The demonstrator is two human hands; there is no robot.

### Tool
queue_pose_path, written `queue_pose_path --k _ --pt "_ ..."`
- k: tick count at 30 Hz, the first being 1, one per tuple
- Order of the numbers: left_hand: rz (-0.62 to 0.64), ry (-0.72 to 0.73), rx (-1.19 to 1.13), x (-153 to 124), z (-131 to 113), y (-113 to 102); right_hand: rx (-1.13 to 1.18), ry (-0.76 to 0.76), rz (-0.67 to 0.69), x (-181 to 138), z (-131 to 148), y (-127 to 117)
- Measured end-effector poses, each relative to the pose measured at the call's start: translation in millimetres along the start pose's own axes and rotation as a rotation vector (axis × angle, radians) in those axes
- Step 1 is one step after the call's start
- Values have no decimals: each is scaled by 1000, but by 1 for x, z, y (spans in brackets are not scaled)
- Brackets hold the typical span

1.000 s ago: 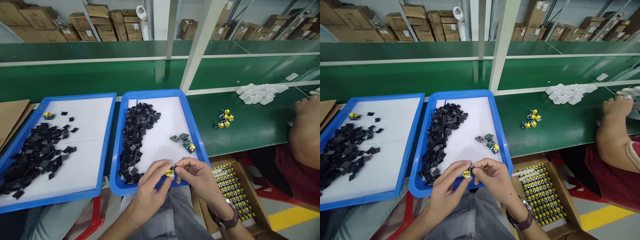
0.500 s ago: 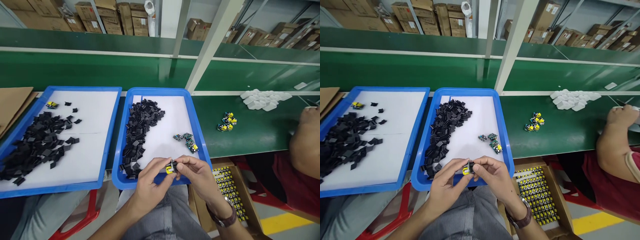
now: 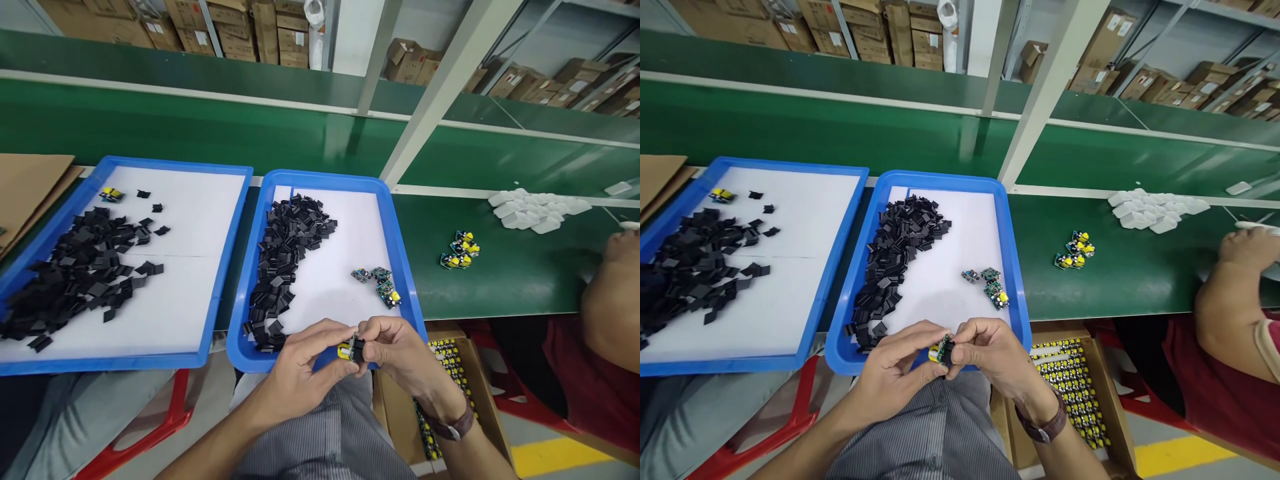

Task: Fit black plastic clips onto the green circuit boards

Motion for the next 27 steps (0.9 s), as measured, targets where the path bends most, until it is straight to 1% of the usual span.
queue_pose_path --k 5,8,10,12,13,15,17,19,21,25,27 --pt "-23 58 19 -3 -2 2 9 -4 62 2 0 3" --pt "-26 39 50 -2 -2 4 -26 -36 69 2 1 3" --pt "-66 -9 71 -1 1 1 -100 -141 12 -1 7 -1" --pt "-136 -44 105 -1 4 -5 -271 -332 -92 -10 20 -4" --pt "-171 -51 127 -2 4 -9 -382 -435 -133 -17 26 -1" --pt "-220 -54 171 -3 5 -13 -601 -611 -166 -32 32 11" --pt "-243 -43 205 -4 4 -14 -767 -728 -159 -44 31 26" --pt "-260 -14 230 -4 2 -14 -878 -810 -165 -52 30 36" --pt "-267 12 253 -5 0 -13 -942 -856 -160 -55 31 43" --pt "-233 22 304 -5 1 -12 -974 -877 -115 -50 36 48" --pt "-209 44 335 -4 0 -11 -971 -887 -116 -48 38 50"
Point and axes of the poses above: each hand's wrist, its own x-axis towards the middle knuckle, its own y-axis out of the palm, z = x × y, the point moved 10 cm from there along x, towards the middle knuckle, and after that the axes turned 6 degrees about x, right-handed, at the moved point
